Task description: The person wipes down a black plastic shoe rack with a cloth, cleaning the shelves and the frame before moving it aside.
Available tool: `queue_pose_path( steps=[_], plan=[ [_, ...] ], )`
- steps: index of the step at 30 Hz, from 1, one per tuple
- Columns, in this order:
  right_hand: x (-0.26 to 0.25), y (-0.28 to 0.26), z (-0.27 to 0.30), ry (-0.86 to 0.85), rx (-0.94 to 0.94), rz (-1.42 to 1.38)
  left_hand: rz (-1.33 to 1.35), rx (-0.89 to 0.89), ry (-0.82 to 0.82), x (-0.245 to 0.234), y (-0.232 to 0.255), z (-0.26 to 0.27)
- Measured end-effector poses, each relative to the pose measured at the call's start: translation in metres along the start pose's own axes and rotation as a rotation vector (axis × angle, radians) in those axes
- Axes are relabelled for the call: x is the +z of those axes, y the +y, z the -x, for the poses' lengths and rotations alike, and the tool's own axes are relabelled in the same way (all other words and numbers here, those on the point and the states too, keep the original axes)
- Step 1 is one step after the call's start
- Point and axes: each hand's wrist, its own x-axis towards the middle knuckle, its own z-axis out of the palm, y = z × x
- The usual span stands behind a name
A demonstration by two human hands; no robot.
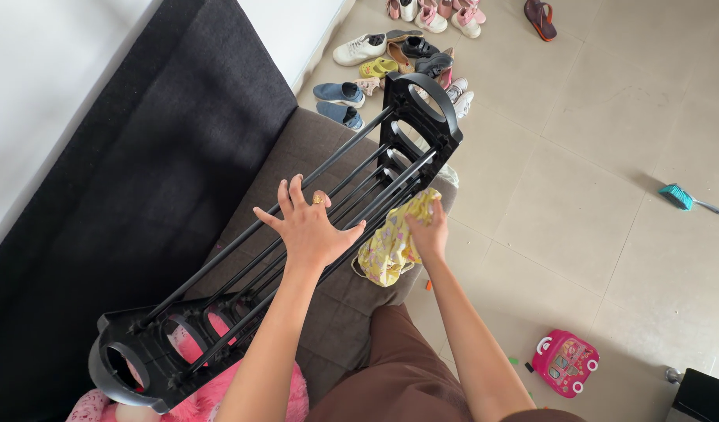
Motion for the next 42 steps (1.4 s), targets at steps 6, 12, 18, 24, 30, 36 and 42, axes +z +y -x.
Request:
queue_pose_path(
  steps=[6, 12, 18, 24, 30, 36, 42],
  plan=[
    [0.041, 0.034, -0.034, -0.032, -0.222, 0.593, 0.000, -0.007, 0.016, 0.001, 0.000, 0.002],
    [0.059, 0.053, -0.067, 0.042, -0.251, 0.946, 0.022, -0.012, 0.014, 0.003, 0.002, 0.003],
    [0.065, 0.046, -0.070, 0.035, -0.165, 0.904, 0.018, 0.023, 0.038, 0.009, 0.006, 0.007],
    [0.069, 0.048, -0.063, 0.107, -0.303, 0.907, 0.021, 0.003, 0.004, 0.006, 0.006, 0.001],
    [0.074, 0.043, -0.060, 0.049, -0.243, 0.861, 0.023, -0.012, -0.024, 0.001, 0.004, -0.001],
    [0.083, 0.059, -0.061, 0.107, -0.134, 0.663, 0.045, -0.010, -0.032, 0.002, 0.004, -0.002],
    [0.095, 0.075, -0.063, 0.249, -0.171, 0.540, 0.059, 0.007, -0.011, 0.002, 0.002, -0.003]
  ],
)
